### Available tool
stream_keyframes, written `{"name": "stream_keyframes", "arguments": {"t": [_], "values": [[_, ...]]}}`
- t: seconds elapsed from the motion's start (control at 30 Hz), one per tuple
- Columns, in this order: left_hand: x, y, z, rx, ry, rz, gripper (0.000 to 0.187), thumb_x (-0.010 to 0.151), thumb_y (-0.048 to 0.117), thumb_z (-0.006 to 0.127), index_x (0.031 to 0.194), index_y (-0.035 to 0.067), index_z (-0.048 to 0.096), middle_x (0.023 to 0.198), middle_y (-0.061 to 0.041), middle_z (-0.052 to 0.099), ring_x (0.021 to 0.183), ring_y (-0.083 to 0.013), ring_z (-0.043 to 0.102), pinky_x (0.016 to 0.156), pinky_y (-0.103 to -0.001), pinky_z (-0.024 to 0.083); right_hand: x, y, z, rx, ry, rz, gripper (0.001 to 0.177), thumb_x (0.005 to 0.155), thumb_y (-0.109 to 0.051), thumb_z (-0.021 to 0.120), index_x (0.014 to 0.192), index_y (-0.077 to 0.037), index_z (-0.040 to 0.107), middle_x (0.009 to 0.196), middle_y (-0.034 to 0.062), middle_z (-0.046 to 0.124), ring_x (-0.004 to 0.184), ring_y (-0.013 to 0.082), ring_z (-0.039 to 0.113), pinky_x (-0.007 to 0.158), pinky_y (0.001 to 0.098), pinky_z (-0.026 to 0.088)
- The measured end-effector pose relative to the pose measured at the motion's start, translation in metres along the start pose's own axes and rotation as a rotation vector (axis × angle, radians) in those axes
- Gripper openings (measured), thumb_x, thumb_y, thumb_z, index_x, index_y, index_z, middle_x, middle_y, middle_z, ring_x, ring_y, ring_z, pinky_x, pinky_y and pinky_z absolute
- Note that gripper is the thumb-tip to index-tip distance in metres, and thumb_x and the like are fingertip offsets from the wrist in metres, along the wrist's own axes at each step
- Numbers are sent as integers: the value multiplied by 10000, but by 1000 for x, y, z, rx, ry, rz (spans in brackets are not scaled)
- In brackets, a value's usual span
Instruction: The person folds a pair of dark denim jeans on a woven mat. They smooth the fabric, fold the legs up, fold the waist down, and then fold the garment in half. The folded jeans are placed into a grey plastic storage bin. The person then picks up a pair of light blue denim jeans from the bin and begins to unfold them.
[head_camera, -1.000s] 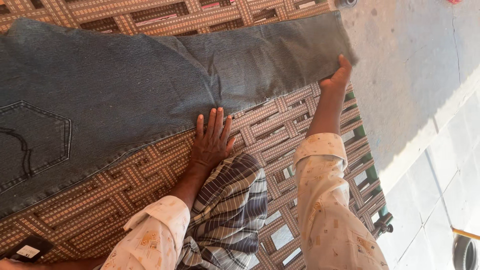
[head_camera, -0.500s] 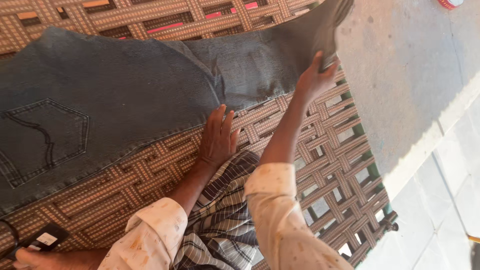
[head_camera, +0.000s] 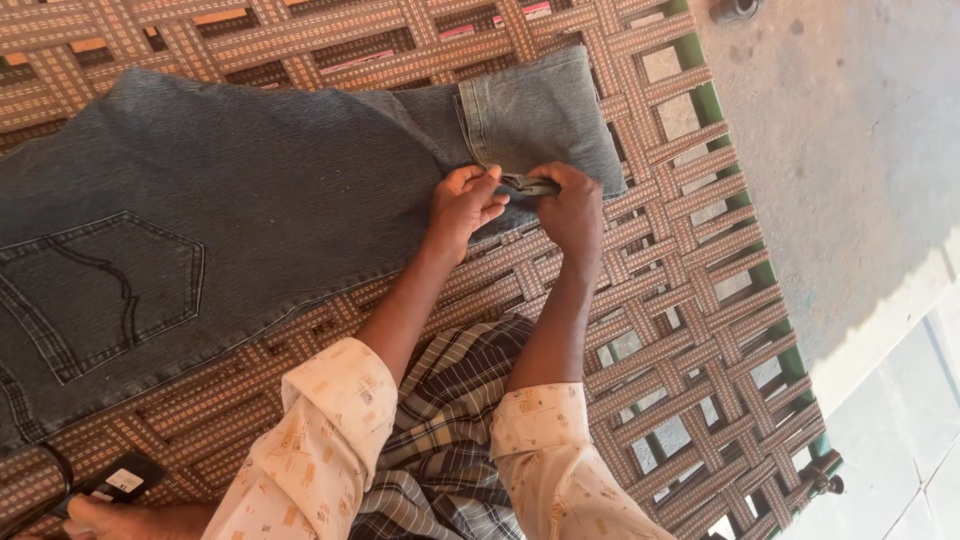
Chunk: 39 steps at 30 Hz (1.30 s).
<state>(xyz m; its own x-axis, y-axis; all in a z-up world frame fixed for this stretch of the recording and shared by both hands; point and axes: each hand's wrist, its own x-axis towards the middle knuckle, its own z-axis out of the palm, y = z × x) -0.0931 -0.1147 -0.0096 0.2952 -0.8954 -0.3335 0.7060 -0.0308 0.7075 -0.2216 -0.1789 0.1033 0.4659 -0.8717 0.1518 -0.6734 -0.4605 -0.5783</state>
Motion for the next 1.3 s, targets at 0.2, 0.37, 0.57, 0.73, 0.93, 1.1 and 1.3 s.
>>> {"name": "stream_keyframes", "arguments": {"t": [0.2,0.37,0.57,0.73,0.93,1.1,1.3], "values": [[-8,16,24,-27,43,0,962,836,471,770,1457,-114,326,1127,-219,689,933,-265,761,843,-376,650,6,-8,-12,-10,-104,147,228,823,-9,728,1038,-78,752,913,63,782,799,165,743,699,363,566],[-6,28,36,-85,76,-6,943,815,508,801,1414,-93,390,1142,-217,664,934,-261,765,841,-357,669,5,-10,-20,0,-134,213,157,873,-91,776,1023,-87,728,902,37,784,778,144,705,669,359,530],[2,30,34,77,175,42,535,852,352,787,1143,-12,526,975,-177,693,788,-217,763,687,-339,692,3,-7,-23,-49,-253,86,156,850,-142,820,990,-143,752,981,-14,791,819,136,725,718,374,557],[2,30,25,93,177,248,286,865,80,651,1099,-10,516,902,-64,645,721,-129,711,556,-274,672,5,-11,-20,11,-304,-93,286,755,-151,895,1005,-112,760,1105,6,787,985,189,754,879,386,580],[-10,50,17,616,384,353,248,917,124,738,1094,2,614,808,-108,645,705,-197,632,610,-384,513,6,-26,-18,48,-457,-4,385,659,-161,938,984,-96,743,1197,0,755,1115,203,704,963,376,547],[-25,51,7,742,434,299,268,899,126,737,1082,0,586,898,-135,687,803,-255,725,725,-456,548,8,-23,-17,67,-552,-32,333,688,-142,908,987,-120,763,1227,-17,753,1144,203,699,995,379,544],[-25,39,-9,875,404,590,556,879,39,757,1356,-39,483,1150,-264,662,1057,-381,679,838,-488,540,9,-26,-15,-20,-579,-39,326,674,-132,903,976,-146,780,1245,-27,746,1177,209,681,1035,394,523]]}}
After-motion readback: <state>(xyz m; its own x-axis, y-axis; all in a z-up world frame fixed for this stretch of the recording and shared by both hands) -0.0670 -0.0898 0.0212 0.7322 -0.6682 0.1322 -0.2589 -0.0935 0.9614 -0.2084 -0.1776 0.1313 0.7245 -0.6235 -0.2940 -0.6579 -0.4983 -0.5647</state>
